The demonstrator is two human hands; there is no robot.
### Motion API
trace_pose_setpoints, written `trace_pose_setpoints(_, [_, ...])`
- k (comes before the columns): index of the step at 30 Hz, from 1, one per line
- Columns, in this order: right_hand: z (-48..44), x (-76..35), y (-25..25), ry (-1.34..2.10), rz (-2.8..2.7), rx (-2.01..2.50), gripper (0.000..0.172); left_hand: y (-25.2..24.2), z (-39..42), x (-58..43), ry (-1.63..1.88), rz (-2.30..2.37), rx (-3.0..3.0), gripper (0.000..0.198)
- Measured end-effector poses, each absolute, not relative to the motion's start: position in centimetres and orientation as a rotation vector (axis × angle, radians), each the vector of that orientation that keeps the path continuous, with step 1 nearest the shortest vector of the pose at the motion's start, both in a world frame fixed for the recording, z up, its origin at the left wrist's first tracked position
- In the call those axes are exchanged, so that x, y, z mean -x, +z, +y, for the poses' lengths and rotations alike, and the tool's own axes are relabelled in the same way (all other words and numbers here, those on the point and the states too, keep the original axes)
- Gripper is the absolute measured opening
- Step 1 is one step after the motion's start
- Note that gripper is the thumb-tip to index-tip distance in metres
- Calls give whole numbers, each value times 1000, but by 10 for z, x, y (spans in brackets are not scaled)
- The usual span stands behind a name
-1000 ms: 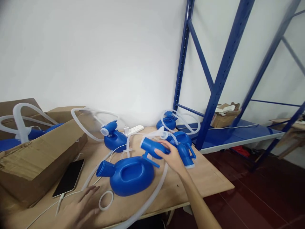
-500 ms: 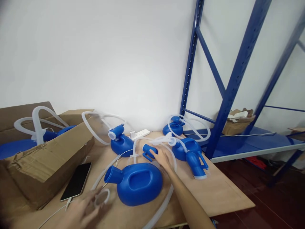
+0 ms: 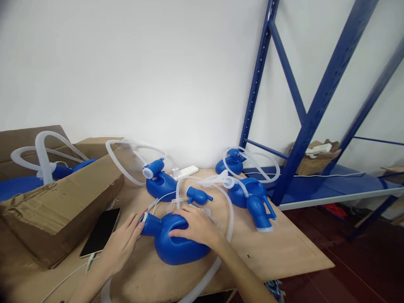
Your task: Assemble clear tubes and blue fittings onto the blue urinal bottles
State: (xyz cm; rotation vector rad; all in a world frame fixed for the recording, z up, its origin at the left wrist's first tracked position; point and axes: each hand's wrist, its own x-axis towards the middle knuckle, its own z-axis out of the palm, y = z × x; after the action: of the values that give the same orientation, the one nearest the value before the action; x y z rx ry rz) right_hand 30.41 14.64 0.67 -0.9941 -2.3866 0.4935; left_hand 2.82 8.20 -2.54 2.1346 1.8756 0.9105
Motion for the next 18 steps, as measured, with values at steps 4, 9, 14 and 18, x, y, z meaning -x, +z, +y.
trace_pose_setpoints(4, [148,-302,1,430,-2365,1034,49,-29,90,-27,950,1789,-2237,56])
trace_pose_setpoints(9, [149,-300,-1,403,-2340,1043,50,-31,88,-39,1110,1726,-2202,49])
trace_pose_setpoints(14, [149,-298,-3,372,-2321,1067,49,-34,84,-43,1093,1809,-2096,54])
trace_pose_setpoints(18, [151,-298,-2,450,-2312,1079,46,-30,83,-43,1083,1689,-1994,54])
